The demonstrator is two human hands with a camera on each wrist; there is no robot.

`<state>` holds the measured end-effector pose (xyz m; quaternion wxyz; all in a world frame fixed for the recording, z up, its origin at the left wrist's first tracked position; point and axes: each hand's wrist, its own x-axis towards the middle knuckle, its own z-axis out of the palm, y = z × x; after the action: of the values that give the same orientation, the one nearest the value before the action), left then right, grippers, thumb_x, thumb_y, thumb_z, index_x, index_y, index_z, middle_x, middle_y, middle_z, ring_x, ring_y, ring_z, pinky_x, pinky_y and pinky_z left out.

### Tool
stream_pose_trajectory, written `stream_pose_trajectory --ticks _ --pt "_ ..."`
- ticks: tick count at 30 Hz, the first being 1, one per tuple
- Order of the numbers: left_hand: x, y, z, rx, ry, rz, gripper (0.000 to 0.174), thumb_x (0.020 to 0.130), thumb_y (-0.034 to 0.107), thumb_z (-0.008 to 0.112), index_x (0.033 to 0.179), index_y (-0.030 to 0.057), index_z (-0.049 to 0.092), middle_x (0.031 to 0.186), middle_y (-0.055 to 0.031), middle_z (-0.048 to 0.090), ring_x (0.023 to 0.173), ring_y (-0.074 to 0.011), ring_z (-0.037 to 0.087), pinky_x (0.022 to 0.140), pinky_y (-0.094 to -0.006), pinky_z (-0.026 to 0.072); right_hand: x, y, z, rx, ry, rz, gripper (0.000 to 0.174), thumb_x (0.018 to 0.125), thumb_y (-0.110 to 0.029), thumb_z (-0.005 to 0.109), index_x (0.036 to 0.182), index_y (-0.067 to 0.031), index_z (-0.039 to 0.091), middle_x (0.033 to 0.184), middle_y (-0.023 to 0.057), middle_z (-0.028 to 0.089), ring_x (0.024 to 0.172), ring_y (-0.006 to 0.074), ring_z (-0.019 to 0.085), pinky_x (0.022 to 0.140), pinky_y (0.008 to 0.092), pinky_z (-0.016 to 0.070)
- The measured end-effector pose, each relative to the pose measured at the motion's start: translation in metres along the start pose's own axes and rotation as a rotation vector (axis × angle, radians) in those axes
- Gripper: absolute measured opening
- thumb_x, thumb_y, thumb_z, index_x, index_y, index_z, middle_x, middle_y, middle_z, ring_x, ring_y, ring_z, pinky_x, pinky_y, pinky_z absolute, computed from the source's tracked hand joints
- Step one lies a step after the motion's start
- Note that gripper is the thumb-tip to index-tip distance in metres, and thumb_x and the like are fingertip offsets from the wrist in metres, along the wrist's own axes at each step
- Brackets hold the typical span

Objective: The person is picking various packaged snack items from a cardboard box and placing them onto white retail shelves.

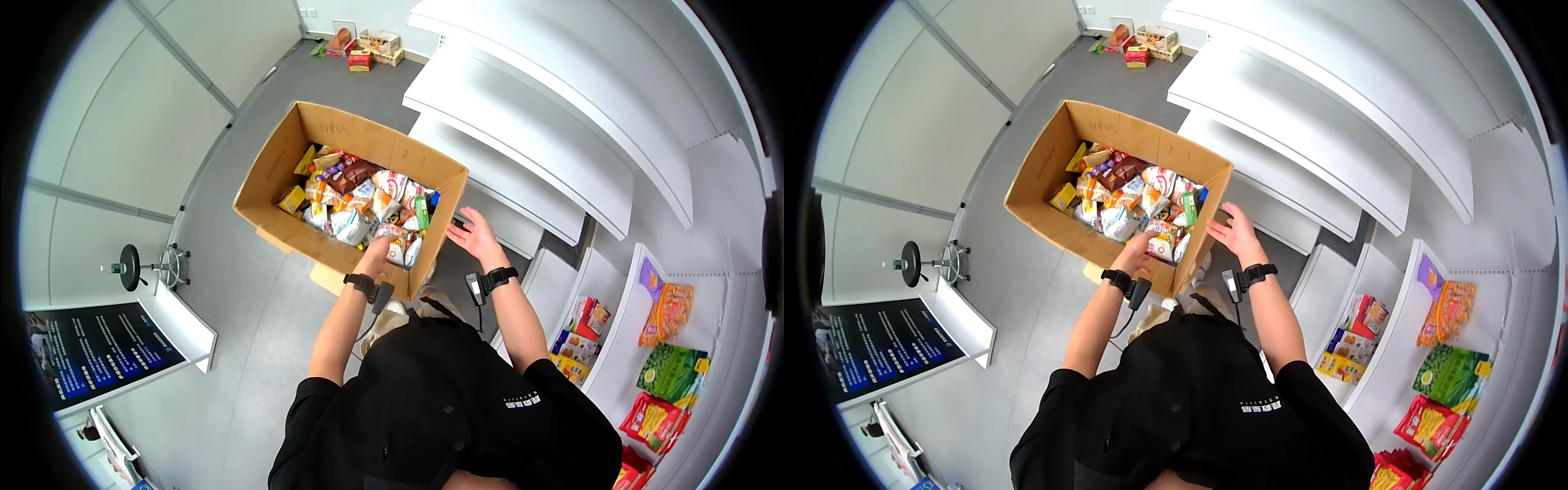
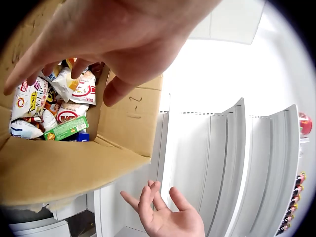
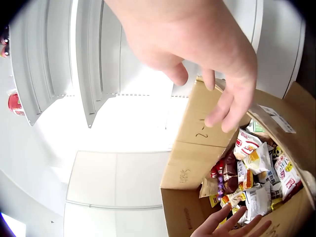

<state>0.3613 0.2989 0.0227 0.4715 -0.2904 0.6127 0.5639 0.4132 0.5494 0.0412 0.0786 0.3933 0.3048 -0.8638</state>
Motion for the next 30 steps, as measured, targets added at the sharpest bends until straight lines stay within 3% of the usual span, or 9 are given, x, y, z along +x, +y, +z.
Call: stream_pose_trajectory --ticks 7,13,17,18,19,20,21,27,30 --pt "0.062 0.069 0.020 0.104 -0.156 0.138 0.060 0.082 0.038 0.054 0.133 0.0098 0.040 0.146 -0.0169 0.023 0.131 -0.0440 0.022 0.088 -0.0738 0.0253 0.065 -0.046 0.016 -0.235 -0.068 0.053 0.066 0.088 -0.027 0.054 0.137 0.0015 0.019 0.145 0.0187 0.009 0.097 0.0349 0.056 0.086 0.0481 0.0487" --pt "0.148 0.094 0.052 0.112 -0.032 0.042 0.053 0.082 0.037 0.055 0.127 0.0114 0.049 0.142 -0.0157 0.033 0.129 -0.0444 0.028 0.089 -0.0731 0.0258 0.104 -0.065 0.021 -0.318 -0.091 0.204 0.072 0.089 -0.026 0.054 0.138 0.0042 0.011 0.144 0.0157 0.014 0.097 0.0372 0.056 0.086 0.0487 0.0479" --pt "0.206 0.076 0.073 0.244 -0.073 0.146 0.049 0.083 0.030 0.057 0.123 0.0018 0.051 0.130 -0.0153 0.046 0.116 -0.0321 0.045 0.088 -0.0519 0.0387 0.112 -0.075 0.029 -0.270 -0.071 0.299 0.073 0.089 -0.026 0.054 0.138 0.0032 0.008 0.145 0.0150 0.012 0.099 0.0388 0.056 0.088 0.0497 0.0461" --pt "0.291 0.030 0.075 0.371 0.097 0.250 0.043 0.082 0.027 0.058 0.116 0.0002 0.056 0.120 -0.0150 0.055 0.108 -0.0274 0.051 0.086 -0.0450 0.0418 0.113 -0.077 0.032 -0.274 -0.074 0.317 0.074 0.089 -0.026 0.054 0.139 0.0029 0.008 0.145 0.0149 0.011 0.099 0.0392 0.055 0.089 0.0498 0.0457" --pt "0.296 0.030 0.079 0.426 0.015 0.281 0.041 0.082 0.027 0.058 0.113 -0.0003 0.058 0.114 -0.0138 0.058 0.103 -0.0250 0.053 0.084 -0.0409 0.0429 0.116 -0.076 0.031 -0.262 -0.038 0.323 0.063 0.088 -0.026 0.056 0.136 -0.0013 0.023 0.142 0.0146 0.017 0.099 0.0401 0.056 0.088 0.0506 0.0453" --pt "0.302 0.024 0.083 0.478 -0.067 0.309 0.039 0.082 0.026 0.058 0.110 -0.0009 0.060 0.109 -0.0127 0.061 0.099 -0.0227 0.056 0.082 -0.0368 0.0440 0.112 -0.082 0.034 -0.275 -0.113 0.356 0.072 0.091 -0.025 0.050 0.140 0.0011 0.005 0.147 0.0139 0.006 0.103 0.0406 0.054 0.092 0.0490 0.0444" --pt "0.293 0.029 0.089 0.604 -0.036 0.388 0.036 0.082 0.026 0.057 0.106 -0.0009 0.063 0.102 -0.0103 0.065 0.091 -0.0207 0.058 0.078 -0.0326 0.0447 0.113 -0.082 0.034 -0.270 -0.125 0.358 0.072 0.092 -0.026 0.049 0.141 0.0011 0.004 0.147 0.0138 0.005 0.105 0.0410 0.053 0.092 0.0489 0.0439" --pt "0.320 0.018 0.099 0.892 -0.002 0.313 0.059 0.080 0.042 0.056 0.124 0.0035 0.052 0.126 -0.0153 0.053 0.119 -0.0297 0.046 0.102 -0.0389 0.0289 0.115 -0.083 0.040 -0.275 -0.107 0.364 0.067 0.093 -0.029 0.048 0.140 0.0009 0.011 0.146 0.0125 0.011 0.108 0.0417 0.052 0.094 0.0482 0.0415" --pt "0.286 0.040 0.094 0.792 0.044 0.299 0.077 0.074 0.044 0.059 0.139 0.0119 0.033 0.133 -0.0204 0.045 0.127 -0.0373 0.036 0.106 -0.0417 0.0246 0.117 -0.087 0.042 -0.301 -0.072 0.380 0.066 0.093 -0.030 0.047 0.141 0.0005 0.012 0.146 0.0119 0.013 0.108 0.0418 0.052 0.095 0.0485 0.0406"
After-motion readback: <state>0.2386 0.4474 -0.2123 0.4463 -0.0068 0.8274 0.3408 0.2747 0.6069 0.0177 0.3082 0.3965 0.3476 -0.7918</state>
